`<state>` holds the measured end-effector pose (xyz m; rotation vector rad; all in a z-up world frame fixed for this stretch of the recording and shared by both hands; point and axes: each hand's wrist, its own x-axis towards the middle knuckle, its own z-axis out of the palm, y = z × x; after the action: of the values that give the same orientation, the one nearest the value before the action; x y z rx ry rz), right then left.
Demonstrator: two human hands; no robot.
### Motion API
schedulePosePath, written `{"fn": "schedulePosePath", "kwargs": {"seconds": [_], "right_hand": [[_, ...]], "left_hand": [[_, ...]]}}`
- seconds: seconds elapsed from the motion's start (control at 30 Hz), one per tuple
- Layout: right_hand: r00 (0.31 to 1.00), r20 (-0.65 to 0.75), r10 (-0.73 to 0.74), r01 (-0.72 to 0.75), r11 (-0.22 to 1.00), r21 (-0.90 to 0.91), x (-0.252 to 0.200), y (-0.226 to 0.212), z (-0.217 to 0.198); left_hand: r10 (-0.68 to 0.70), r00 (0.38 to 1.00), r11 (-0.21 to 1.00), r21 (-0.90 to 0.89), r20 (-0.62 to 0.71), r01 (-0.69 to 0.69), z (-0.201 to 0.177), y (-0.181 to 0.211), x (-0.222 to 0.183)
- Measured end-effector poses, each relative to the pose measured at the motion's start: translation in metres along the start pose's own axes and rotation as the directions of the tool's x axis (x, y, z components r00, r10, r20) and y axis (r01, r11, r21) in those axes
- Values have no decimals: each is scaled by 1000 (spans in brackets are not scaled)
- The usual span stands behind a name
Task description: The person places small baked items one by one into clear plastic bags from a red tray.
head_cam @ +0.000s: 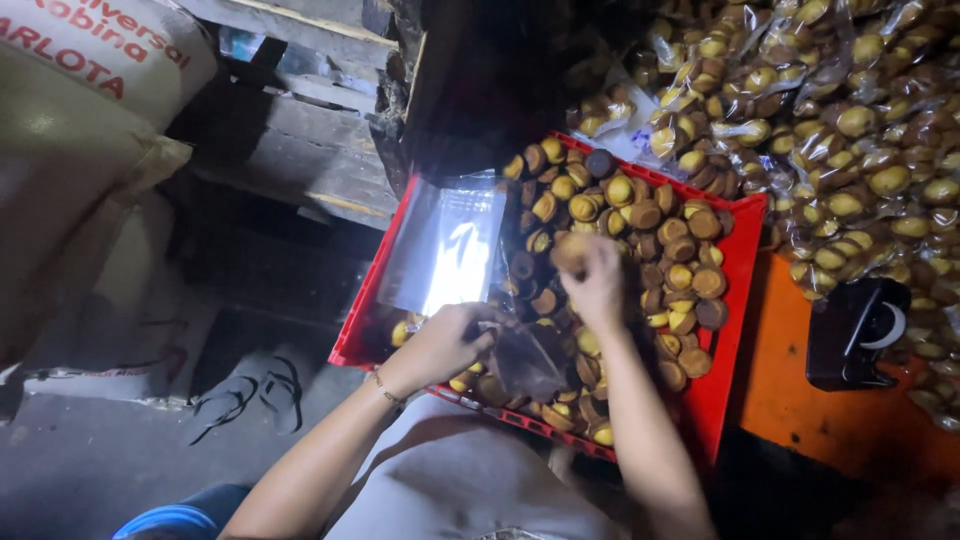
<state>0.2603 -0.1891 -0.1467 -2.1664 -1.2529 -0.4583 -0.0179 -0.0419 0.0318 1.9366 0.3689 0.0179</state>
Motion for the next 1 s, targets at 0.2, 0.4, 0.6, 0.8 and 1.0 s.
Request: {"fn": "schedulePosePath", "kwargs": {"seconds": [0.2,0.4,0.6,0.8,1.0], "right_hand": [[929,251,270,-365,767,528,-3,-131,-87],[764,564,313,-52,902,-429,-166,-119,31],[419,879,-229,-407,818,407,-24,-202,-78],[717,96,690,-696,716,54,15,-120,-26],[682,251,686,-731,629,266,5,-116,-4]], "left_hand": [[-119,976,993,-2,183,121,-2,-26,12],[317,918,646,654,238,-393,7,10,-10],[314,933,890,287,179,-354,-16,-9,-36],[50,960,982,162,275,-97,-101,32,-42],[158,938,967,143,308,-210,-110,12,-38]]}}
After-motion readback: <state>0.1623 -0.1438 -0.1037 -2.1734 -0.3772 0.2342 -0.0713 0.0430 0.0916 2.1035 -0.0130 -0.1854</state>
